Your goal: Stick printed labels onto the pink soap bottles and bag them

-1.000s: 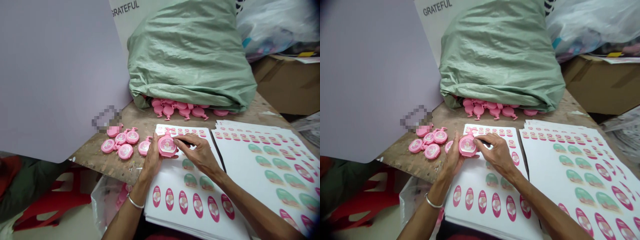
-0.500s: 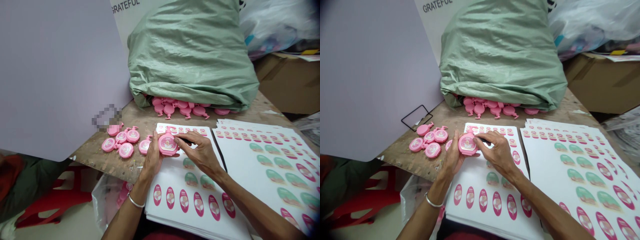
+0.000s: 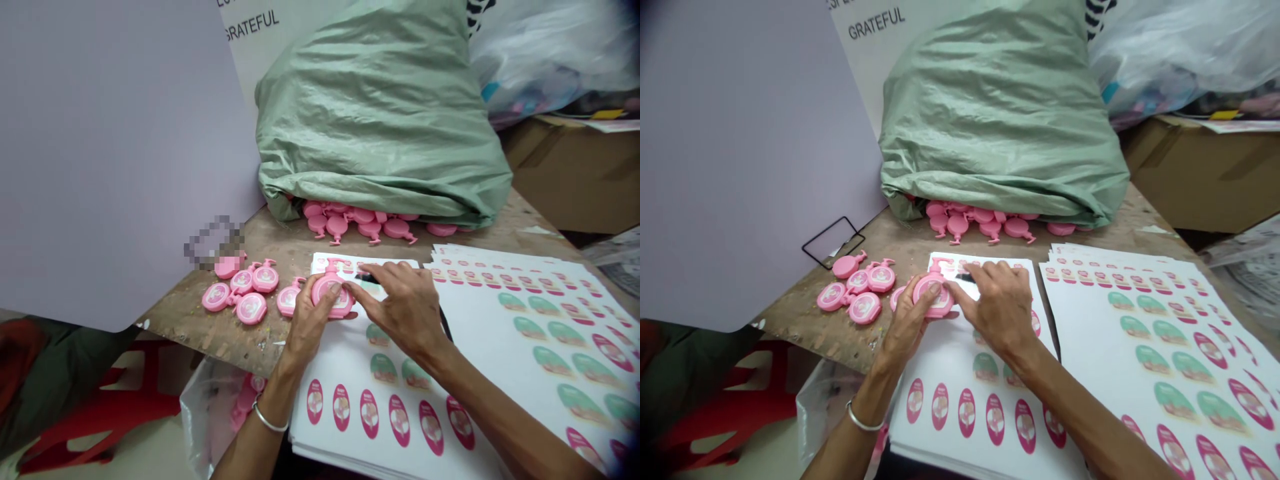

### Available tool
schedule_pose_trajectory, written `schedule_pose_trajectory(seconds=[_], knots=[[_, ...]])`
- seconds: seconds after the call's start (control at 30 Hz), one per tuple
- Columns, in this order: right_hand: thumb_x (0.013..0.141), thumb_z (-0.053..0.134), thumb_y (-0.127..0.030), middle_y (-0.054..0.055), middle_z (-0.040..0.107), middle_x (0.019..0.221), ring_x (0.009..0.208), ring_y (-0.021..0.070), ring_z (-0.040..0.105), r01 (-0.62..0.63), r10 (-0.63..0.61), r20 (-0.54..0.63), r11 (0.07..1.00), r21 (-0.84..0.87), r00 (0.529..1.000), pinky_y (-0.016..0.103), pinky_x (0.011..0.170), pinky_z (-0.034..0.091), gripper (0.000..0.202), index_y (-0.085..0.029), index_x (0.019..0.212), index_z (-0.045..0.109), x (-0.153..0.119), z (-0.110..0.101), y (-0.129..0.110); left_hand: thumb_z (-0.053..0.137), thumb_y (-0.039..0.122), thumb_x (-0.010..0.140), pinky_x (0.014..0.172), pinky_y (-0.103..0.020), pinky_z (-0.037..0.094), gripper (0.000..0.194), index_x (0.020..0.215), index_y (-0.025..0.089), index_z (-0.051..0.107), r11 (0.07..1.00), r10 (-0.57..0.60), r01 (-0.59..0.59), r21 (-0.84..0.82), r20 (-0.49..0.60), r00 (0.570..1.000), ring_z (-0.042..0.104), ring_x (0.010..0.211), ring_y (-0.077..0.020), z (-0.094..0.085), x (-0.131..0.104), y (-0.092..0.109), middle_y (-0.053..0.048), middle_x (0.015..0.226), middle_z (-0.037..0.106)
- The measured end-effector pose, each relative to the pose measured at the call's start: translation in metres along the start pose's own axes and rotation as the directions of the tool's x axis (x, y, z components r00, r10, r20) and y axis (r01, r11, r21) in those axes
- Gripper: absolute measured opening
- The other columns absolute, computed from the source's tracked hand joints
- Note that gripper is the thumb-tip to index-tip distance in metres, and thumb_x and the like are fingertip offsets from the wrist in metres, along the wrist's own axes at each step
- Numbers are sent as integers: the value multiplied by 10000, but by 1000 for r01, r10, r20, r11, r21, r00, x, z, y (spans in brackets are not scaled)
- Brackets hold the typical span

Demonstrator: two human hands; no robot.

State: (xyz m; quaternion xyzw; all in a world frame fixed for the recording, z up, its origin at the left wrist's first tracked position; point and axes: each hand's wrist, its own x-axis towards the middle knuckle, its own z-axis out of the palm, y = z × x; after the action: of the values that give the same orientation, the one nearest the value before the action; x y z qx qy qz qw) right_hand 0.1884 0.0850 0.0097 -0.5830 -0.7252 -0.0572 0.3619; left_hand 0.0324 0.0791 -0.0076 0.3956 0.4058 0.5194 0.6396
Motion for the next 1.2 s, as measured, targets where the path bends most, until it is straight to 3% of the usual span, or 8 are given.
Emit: schedule_pose_trajectory(seconds=[0.23,0.5,0.67,0.83,0.9,1.07,1.13,1.2], knots=[[748,663,-602,152,601,1273,1121,286,593,-206,167,136,911,358,977,415,900,491,762,-179,1346,453,-9,33,-6,716,376,711,1148,-438,302,419,1086,203,646,914,190,-76,399,-256,948,461,1310,-309,-13,-4,-17,-129,1258,618],[852,534,-537,149,711,1045,1038,324,638,-537,550,311,833,-132,775,388,829,459,431,-180,1049,673,56,45,105,609,550,797,685,-335,477,387,910,187,679,720,342,46,693,-411,845,622,742,-240,-67,9,4,-40,747,664],[808,570,-527,217,696,1001,1014,353,635,-603,640,340,767,-222,689,412,819,446,418,-136,875,700,91,84,130,617,467,811,784,-481,419,252,931,264,704,405,557,42,913,-283,781,603,865,-352,-108,19,11,-106,835,680],[736,656,-454,99,647,697,775,258,630,-636,659,442,738,-225,608,321,668,439,299,-156,721,673,96,82,136,613,384,821,989,-578,351,264,1059,283,664,239,721,-131,962,-86,688,496,1159,-406,-103,18,23,-142,1189,604],[724,656,-482,26,558,579,635,189,560,-612,595,528,772,-170,605,274,577,393,318,-167,683,656,91,60,136,578,392,847,1035,-574,354,240,1041,276,657,335,696,-219,916,-84,713,497,1178,-377,-90,20,29,-123,1186,596],[640,726,-516,-42,456,545,533,92,376,-478,255,782,876,63,569,229,497,283,366,-164,631,628,76,-16,105,636,445,797,789,-433,557,328,1028,215,669,679,374,-258,687,-22,927,654,914,-264,-45,28,39,-101,1082,670],[678,713,-478,-45,458,558,536,82,352,-360,-19,875,907,219,484,225,490,258,329,-159,650,640,72,-41,82,720,425,737,747,-359,561,458,1135,209,659,817,118,-165,553,120,986,673,924,-248,-26,25,38,-110,1108,684],[722,695,-438,-54,443,562,530,76,334,-282,-216,902,900,332,373,221,479,242,279,-162,705,663,68,-56,59,782,366,681,761,-315,540,511,1150,193,672,905,-137,-14,425,323,936,673,942,-242,-12,13,33,-117,1099,697]])
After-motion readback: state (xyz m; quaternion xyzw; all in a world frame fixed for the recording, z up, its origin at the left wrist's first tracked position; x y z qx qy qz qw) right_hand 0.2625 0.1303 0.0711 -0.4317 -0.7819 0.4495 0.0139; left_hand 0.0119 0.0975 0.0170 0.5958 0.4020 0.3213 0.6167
